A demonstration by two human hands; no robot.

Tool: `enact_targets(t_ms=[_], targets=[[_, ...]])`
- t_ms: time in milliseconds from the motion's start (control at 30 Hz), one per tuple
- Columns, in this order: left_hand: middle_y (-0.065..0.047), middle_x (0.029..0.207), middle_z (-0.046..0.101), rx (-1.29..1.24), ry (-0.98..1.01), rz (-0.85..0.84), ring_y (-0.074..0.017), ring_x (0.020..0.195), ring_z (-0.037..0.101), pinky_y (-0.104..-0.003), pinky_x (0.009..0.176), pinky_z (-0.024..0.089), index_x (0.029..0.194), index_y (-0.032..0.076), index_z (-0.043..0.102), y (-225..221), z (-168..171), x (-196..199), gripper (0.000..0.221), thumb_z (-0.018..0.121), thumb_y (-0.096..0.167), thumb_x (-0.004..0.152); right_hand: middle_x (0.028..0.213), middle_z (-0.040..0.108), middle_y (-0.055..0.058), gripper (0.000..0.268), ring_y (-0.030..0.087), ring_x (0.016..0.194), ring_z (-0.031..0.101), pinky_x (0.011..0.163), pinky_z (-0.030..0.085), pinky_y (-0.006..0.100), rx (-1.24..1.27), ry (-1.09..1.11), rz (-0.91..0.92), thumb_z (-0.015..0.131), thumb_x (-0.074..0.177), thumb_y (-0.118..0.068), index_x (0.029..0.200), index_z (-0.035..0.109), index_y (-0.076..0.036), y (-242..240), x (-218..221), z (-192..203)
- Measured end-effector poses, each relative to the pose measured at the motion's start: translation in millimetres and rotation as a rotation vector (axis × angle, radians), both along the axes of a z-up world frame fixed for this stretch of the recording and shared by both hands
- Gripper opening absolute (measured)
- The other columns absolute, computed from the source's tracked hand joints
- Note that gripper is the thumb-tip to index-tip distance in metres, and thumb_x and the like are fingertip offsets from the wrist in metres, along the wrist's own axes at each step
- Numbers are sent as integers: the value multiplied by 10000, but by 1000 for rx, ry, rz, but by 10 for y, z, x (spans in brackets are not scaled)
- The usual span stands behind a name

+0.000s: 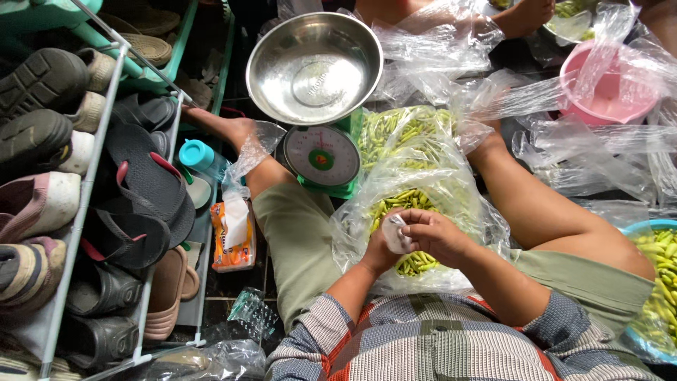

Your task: The person sorts green peppers by hand from a large plastic bag into smaller plastic bags, then weighs each bag on a scale.

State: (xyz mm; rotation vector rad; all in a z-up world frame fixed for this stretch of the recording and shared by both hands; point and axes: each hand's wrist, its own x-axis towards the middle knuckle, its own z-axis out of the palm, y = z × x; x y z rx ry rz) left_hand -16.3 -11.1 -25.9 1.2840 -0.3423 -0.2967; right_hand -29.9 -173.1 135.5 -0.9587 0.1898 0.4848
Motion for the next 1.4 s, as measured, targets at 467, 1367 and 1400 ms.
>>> enact_targets(t_ms=[467, 1367, 1400], targets=[[-88, 814, 690, 561, -352, 100, -331, 850, 696, -431, 783, 569, 982, 203, 718, -16, 189, -45, 196, 683, 382, 912, 1371, 618, 17, 707, 261, 1390, 443, 1176, 67, 616, -1627, -1148, 215, 932, 528, -274, 1183, 670, -235, -55, -101, 466], [-171, 737, 647, 479, -262, -40, -448, 766, 614, -550, 741, 483, 889, 105, 681, -31, 582, 13, 308, 619, 398, 961, 1429, 471, 195, 818, 358, 1405, 389, 1202, 162, 613, -1690, -1547, 642, 696, 697, -124, 1467, 426, -61, -95, -209, -57], [-221, 740, 629, 495, -301, -91, -533, 767, 584, -618, 736, 462, 892, 77, 676, -17, 697, -34, 344, 597, 405, 957, 1233, 654, 139, 670, 326, 1294, 551, 1185, 178, 691, -1983, -1606, 477, 746, 722, -238, 1354, 556, -126, -129, -170, -193]])
